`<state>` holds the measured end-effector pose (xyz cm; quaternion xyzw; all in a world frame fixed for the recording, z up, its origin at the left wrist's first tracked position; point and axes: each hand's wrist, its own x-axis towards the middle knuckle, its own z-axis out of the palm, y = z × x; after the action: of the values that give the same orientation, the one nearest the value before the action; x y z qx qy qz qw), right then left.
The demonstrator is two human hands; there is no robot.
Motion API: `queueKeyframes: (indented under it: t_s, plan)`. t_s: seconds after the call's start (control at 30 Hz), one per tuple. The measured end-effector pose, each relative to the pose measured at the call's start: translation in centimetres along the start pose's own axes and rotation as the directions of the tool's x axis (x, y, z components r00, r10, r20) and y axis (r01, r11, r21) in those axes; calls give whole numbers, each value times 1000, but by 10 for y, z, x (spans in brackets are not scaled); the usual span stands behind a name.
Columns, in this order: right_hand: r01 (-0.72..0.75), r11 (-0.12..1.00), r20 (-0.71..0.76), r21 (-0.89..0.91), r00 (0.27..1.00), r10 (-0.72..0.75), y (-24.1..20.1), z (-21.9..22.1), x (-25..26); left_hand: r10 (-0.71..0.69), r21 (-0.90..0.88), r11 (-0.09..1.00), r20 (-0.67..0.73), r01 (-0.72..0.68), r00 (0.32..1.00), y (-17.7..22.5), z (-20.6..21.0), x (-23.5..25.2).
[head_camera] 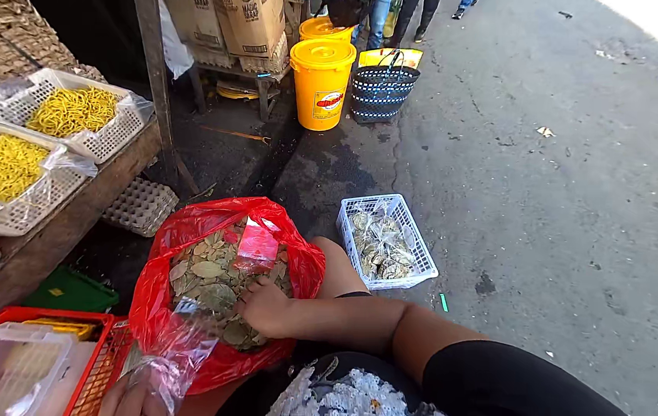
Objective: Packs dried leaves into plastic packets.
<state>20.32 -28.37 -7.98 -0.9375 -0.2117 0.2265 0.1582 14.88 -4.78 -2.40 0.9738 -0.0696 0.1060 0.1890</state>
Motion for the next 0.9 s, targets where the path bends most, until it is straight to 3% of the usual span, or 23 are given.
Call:
queueKeyframes:
  t_s: [0.07, 0.17, 0.3, 0.4, 0.47, 0.57, 0.63, 0.77, 0.9]
  plan:
    - [-69, 997, 75, 17, 995, 67, 6, 1, -1, 39, -78, 996, -41, -42, 998, 3, 4, 3]
    - [-88, 990, 38, 113, 996, 84, 15, -3, -7, 36, -83, 996, -101, -45, 994, 11, 10, 6]
    - [-100, 914, -72, 392, 988, 139, 36, -6, -12, -156, 33, 987, 43, 155, 987, 26, 6, 9]
    - [9, 708, -254, 706, 937, 241, 55, -1, -14, -176, -30, 983, 96, 180, 980, 30, 4, 13]
    - [111, 476, -290, 873, 901, 322, 61, -4, -17, -87, -192, 978, -3, 85, 996, 26, 15, 17]
    - [212, 142, -252, 967, 874, 416, 61, -10, -19, -24, -288, 957, -166, -25, 986, 23, 34, 28]
    - [260, 47, -253, 964, 858, 446, 58, -12, -19, -16, -273, 962, -141, -23, 990, 26, 39, 35]
    - [371, 157, -401, 915, 798, 449, 48, -16, -26, 52, -249, 967, -39, -60, 998, 41, 50, 39]
    - [556, 289, -627, 779, 692, 358, 19, -24, -37, 61, -305, 952, 170, -7, 984, 64, 52, 43]
